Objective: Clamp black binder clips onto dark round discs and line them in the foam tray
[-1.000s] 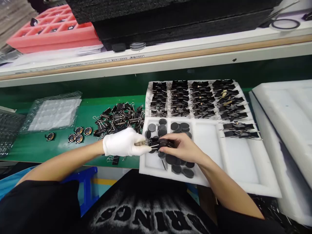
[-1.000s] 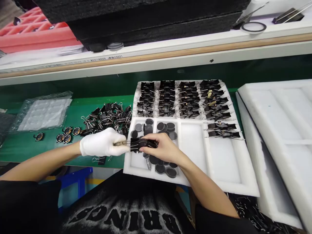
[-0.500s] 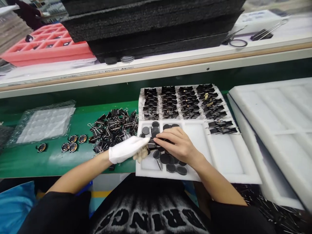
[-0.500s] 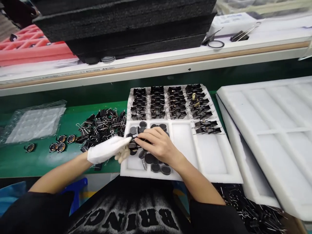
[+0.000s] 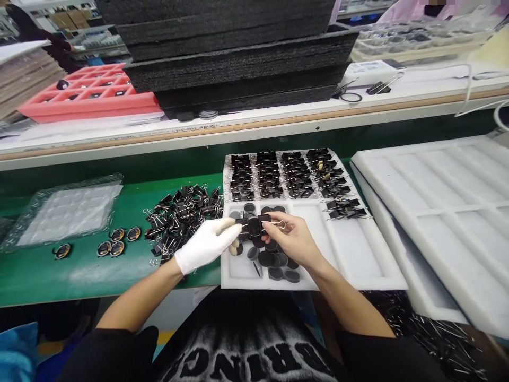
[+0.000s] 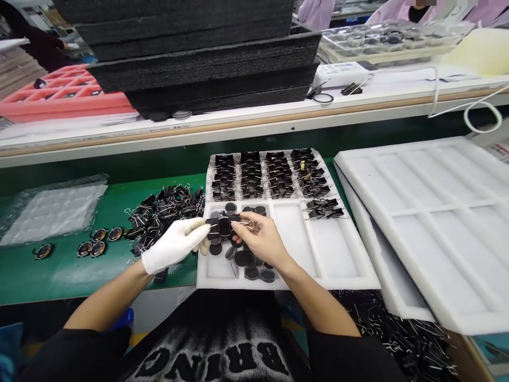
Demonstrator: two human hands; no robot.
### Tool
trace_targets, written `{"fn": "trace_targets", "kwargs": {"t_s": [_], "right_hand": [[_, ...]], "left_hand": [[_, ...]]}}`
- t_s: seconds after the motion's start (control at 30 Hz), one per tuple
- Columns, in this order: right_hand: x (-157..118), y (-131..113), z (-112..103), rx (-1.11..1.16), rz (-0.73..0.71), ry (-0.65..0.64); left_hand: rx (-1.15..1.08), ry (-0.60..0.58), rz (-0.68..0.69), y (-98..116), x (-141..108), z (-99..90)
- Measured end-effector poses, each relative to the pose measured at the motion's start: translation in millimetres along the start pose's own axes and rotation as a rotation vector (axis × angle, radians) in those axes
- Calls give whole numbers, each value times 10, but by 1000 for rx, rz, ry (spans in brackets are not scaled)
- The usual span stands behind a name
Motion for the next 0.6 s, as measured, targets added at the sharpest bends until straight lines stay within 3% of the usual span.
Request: {"fn": "trace_targets", "kwargs": {"t_s": [0.13, 0.27, 0.47, 0.53, 0.6], "right_hand": [[-46, -6, -41, -24, -31, -71], [-111, -52, -56, -88, -115, -104], [-311, -11, -87, -63, -160, 112], [-378, 11, -158, -45, -157, 173], [-432, -23, -251, -107, -176, 156]], "left_hand": [[65, -85, 12, 51, -8, 4], [144, -30, 53, 108, 14, 78], [96, 76, 123, 188, 71, 326], [118, 71, 142, 214, 110, 392], [169, 19, 185, 249, 153, 472]]}}
Point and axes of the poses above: each hand's wrist, its own x-axis towards the middle knuckle, its own z-axis out of the palm, y = z × x, the point moved 6 cm from there along x, towards the middle knuckle, and after that the axes turned 9 degrees about y, right-handed, at the moved point
